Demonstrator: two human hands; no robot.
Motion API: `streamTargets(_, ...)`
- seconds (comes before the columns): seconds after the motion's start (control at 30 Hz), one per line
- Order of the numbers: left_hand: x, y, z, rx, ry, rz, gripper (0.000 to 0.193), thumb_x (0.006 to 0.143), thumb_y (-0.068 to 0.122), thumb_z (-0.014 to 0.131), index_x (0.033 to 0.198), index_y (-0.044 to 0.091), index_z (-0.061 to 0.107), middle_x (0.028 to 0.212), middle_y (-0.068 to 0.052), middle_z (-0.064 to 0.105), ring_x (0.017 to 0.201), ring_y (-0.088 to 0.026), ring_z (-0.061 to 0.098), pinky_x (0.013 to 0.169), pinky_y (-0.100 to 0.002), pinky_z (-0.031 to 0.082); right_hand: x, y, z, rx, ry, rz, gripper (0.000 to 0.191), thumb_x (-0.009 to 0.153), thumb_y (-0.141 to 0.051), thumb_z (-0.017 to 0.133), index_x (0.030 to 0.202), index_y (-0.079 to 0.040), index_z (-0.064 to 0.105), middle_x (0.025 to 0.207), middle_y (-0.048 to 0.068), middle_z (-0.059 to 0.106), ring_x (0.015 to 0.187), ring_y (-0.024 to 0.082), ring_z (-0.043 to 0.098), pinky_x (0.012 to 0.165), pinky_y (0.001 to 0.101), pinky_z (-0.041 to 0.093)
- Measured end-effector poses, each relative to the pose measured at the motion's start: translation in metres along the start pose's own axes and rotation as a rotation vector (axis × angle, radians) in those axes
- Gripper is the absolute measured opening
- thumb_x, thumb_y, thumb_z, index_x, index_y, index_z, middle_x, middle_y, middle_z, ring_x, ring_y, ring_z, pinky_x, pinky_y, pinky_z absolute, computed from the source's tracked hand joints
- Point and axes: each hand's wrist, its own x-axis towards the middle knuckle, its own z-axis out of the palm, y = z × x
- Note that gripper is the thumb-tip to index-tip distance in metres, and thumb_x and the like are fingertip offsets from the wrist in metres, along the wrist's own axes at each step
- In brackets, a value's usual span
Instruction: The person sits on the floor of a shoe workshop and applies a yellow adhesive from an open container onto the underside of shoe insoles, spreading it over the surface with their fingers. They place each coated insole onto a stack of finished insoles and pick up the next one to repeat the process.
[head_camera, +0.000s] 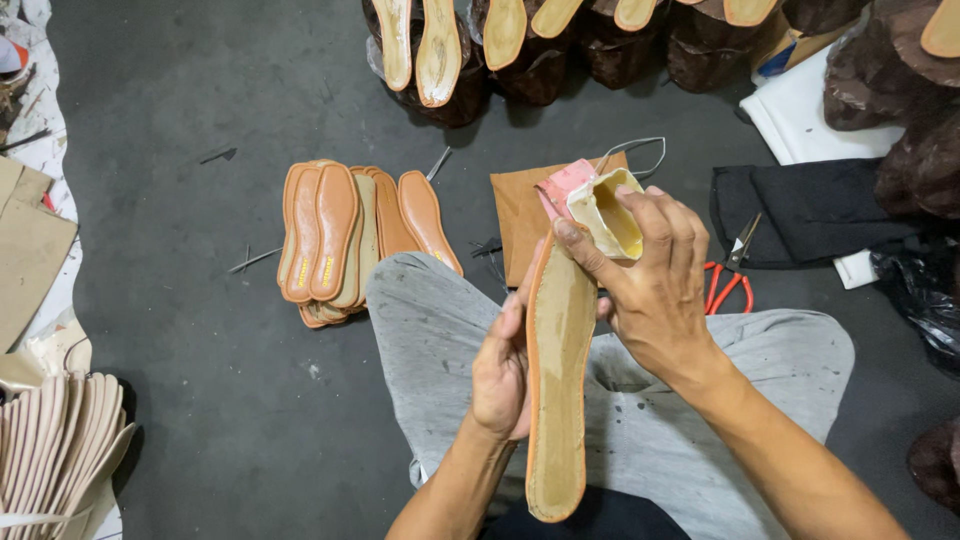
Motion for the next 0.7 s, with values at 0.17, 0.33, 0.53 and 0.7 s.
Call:
streamTargets(0.17, -0.003, 0.002, -0.002, 0.124, 0.144, -0.015, 0.081, 0.106, 0.057, 0.025, 0.166, 0.001, 0.024, 0.147, -0.017, 0.057, 0.125, -0.022, 0.065, 0.082, -0.026, 0.057, -0.003, 0.001, 0.006, 0.064, 0.009, -0.022, 0.065, 0.088, -0.018, 0.07, 0.148, -0.039, 0.058, 0.153, 0.014, 0.038, 0.144, 0.04, 0.033, 0.123, 0.0598, 0.027)
streamTargets(0.33, 0.001, 0.001, -0.011, -0.082, -0.043, 0.004, 0.08, 0.117, 0.063, 0.023, 0.165, 0.0, 0.03, 0.139, -0.021, 0.059, 0.112, -0.019, 0.066, 0.085, -0.027, 0.058, -0.01, -0.007, 0.01, -0.015, 0.001, -0.067, 0.072, 0.088, -0.002, 0.069, 0.145, -0.046, 0.06, 0.154, 0.011, 0.039, 0.149, 0.037, 0.028, 0.126, 0.0586, 0.023)
streamTargets(0.53, 0.009, 0.005, -0.016, -0.126, -0.021, -0.013, 0.089, 0.111, 0.067, 0.021, 0.159, -0.006, 0.037, 0.148, -0.024, 0.056, 0.128, -0.027, 0.06, 0.111, -0.035, 0.048, -0.026, -0.02, 0.012, 0.03, -0.052, -0.117, 0.076, 0.089, 0.002, 0.066, 0.147, -0.047, 0.058, 0.153, 0.011, 0.037, 0.152, 0.035, 0.022, 0.127, 0.057, 0.017)
streamTargets(0.7, 0.015, 0.007, -0.021, -0.158, 0.213, -0.017, 0.086, 0.105, 0.066, 0.024, 0.162, 0.002, 0.034, 0.155, -0.016, 0.049, 0.14, -0.025, 0.051, 0.121, -0.038, 0.036, -0.046, -0.035, 0.013, 0.12, -0.082, -0.14, 0.082, 0.08, 0.006, 0.064, 0.142, -0.048, 0.059, 0.151, 0.01, 0.038, 0.151, 0.034, 0.02, 0.126, 0.0571, 0.014)
